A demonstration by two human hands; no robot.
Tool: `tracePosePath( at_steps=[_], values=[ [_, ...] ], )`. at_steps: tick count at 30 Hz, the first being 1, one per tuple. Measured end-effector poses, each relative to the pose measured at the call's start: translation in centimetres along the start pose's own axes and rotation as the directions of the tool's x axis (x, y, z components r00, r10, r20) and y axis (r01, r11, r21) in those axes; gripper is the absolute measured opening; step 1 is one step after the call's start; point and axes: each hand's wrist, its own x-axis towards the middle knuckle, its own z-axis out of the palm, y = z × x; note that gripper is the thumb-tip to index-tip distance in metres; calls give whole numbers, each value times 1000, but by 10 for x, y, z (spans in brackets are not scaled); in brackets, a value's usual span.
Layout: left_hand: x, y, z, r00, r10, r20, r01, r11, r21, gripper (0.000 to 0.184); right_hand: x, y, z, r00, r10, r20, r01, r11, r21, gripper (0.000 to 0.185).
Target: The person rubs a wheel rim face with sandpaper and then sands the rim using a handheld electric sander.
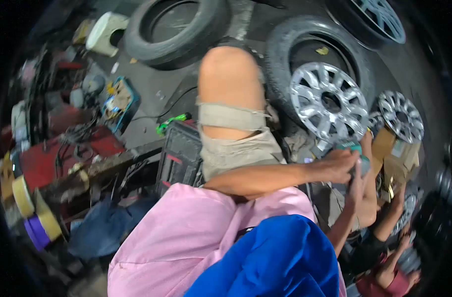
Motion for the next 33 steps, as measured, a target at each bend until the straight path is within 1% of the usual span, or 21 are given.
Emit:
tracePosePath(
  at_steps=[2,3,6,8,11,12,14,15,17,18,19,20,21,23,24,25,27,29,30,32,33],
  values=[
    [2,4,-9,998,-39,55,42,997,-59,47,9,13,2,990,-45,-132,26,990,-142,66],
    [6,6,-13,981,-112,155,131,985,-113,45,10,14,5,992,-39,-119,24,992,-122,66],
    [10,-12,-10,983,-44,176,76,981,-179,35,-6,-12,18,979,-26,-203,22,999,-25,67],
    [13,-16,-13,958,-139,250,169,980,-103,42,-3,27,15,963,-72,-259,93,993,69,70],
    [21,12,-24,863,-303,404,336,942,-12,41,-5,38,17,951,-73,-300,93,994,52,73],
    [14,16,-23,950,-149,274,134,988,71,38,0,55,13,961,-73,-269,94,993,68,73],
    [3,45,-61,986,133,103,-151,968,200,30,12,93,8,932,-234,-278,247,969,15,73],
    [1,87,-108,990,24,140,-39,994,106,23,8,81,14,932,-202,-302,195,979,-54,76],
    [-24,126,-194,956,186,-229,-168,981,94,14,5,71,16,942,-152,-300,128,987,-99,81],
    [-45,135,-238,898,70,-434,-68,997,21,15,10,79,10,947,-131,-292,112,990,-81,83],
    [-62,146,-278,749,46,-661,58,989,134,19,17,91,3,957,-109,-267,112,994,-6,85],
    [-82,135,-320,674,69,-736,94,980,178,18,21,99,2,963,-91,-255,110,992,62,87],
    [-106,105,-359,626,75,-776,246,926,288,20,19,88,7,966,-101,-236,119,991,62,87],
    [-157,25,-413,749,-33,-662,517,652,554,26,9,59,13,963,-101,-250,101,995,-12,88],
    [-195,-54,-438,764,-261,-590,627,520,580,41,10,61,15,964,-105,-243,104,994,-17,88],
    [-214,-102,-441,679,-516,-522,703,255,664,40,10,62,16,960,-102,-259,100,995,-20,88],
    [-259,-174,-427,515,-767,-384,685,99,722,46,6,58,21,950,-92,-300,82,996,-45,87],
    [-279,-234,-411,425,-851,-309,621,26,784,53,6,60,21,947,-103,-303,84,994,-75,86],
    [-278,-244,-405,429,-855,-292,622,44,782,53,6,58,20,950,-114,-292,91,992,-90,85],
    [-281,-261,-392,438,-892,-109,460,118,880,56,5,53,23,952,-69,-297,53,997,-62,84],
    [-307,-315,-390,441,-893,-89,490,156,857,46,4,51,24,956,-18,-294,14,1000,-16,83]
  ],
)
